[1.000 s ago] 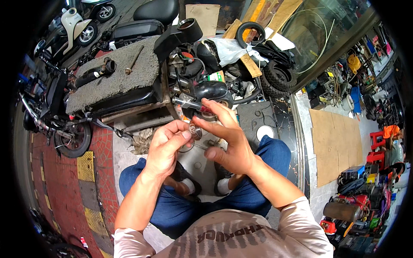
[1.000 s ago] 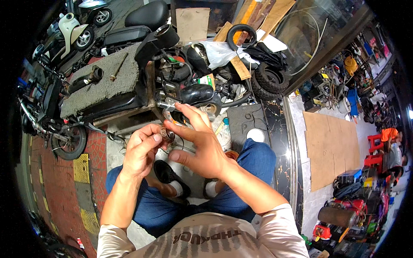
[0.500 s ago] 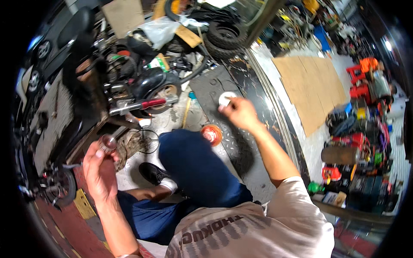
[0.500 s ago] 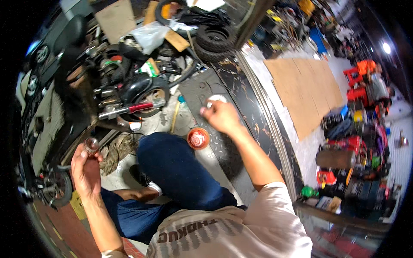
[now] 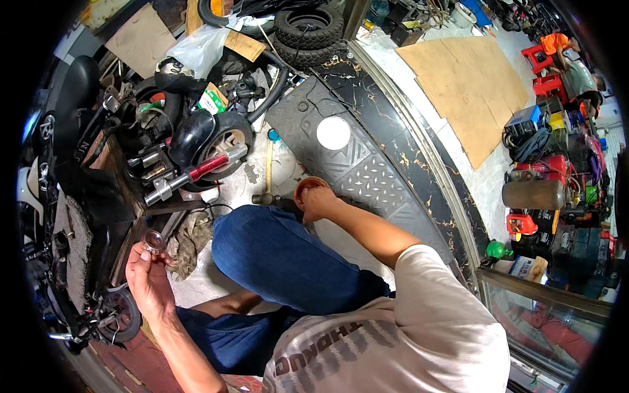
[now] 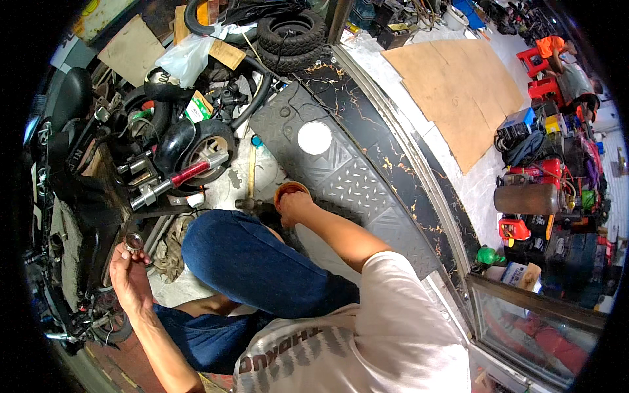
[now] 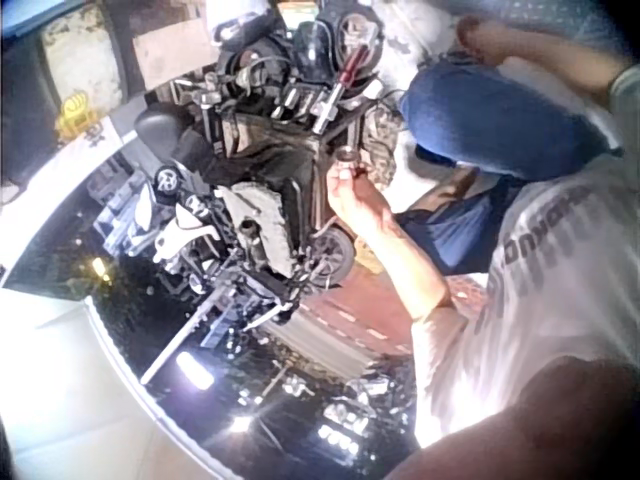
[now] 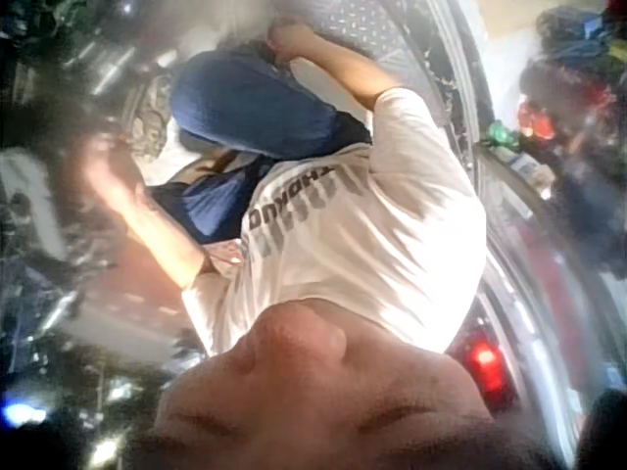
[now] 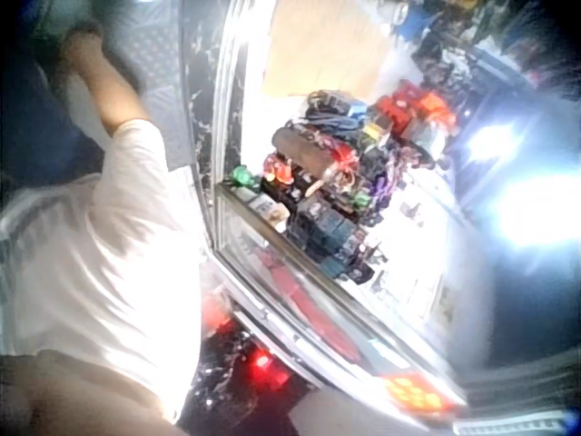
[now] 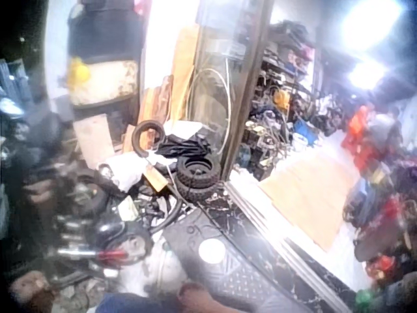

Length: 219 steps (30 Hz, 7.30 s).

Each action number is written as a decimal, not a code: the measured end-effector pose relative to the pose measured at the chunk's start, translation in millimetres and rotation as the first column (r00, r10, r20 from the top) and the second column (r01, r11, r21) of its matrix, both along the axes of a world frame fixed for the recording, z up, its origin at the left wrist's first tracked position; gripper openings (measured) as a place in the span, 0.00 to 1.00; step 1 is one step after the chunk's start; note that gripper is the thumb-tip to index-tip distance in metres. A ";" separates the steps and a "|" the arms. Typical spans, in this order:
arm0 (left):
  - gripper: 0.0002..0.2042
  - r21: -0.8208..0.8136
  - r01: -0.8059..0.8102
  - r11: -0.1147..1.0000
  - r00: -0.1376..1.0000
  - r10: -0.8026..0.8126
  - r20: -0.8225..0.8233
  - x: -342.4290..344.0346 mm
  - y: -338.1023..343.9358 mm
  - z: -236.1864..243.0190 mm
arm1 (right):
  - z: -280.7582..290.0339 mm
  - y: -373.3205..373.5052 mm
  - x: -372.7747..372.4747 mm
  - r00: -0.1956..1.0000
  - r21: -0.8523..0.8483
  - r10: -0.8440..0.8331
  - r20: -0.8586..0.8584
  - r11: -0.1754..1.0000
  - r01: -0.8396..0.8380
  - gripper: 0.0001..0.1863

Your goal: The person manipulates a small metal ring and a seal, then aligns and installs a components onto the front fork assembly of a motorcycle.

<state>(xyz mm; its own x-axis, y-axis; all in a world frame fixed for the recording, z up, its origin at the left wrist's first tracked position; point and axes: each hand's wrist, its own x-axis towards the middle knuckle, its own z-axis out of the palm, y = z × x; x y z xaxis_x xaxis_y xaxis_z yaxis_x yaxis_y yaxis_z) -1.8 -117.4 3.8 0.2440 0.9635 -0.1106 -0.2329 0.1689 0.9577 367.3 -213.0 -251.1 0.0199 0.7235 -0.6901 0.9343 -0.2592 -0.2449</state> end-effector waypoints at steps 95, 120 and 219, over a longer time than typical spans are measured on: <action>0.13 0.869 0.077 0.488 0.853 0.419 -0.311 1.6 -38.0 67.1 | 325.0 26.6 -159.3 0.022 0.140 0.143 -0.990 0.911 0.387 0.39; 0.09 0.767 0.006 0.642 0.930 0.278 -0.239 -0.4 -41.2 66.6 | 335.2 36.5 -148.1 0.497 0.774 0.602 -0.626 0.558 0.299 0.29; 0.10 -0.068 0.095 0.993 0.943 -0.068 0.327 -24.2 -35.3 54.2 | 349.8 62.6 -166.7 0.223 0.303 0.254 -0.941 0.927 0.223 0.37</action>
<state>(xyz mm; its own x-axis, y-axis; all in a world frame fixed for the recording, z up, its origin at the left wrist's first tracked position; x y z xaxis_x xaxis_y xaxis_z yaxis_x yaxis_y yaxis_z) -26.0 -152.6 58.0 0.3573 0.9296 -0.0903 -0.5097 0.2751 0.8152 200.6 -150.3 98.7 -0.4894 0.8667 0.0968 -0.0819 0.0648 -0.9945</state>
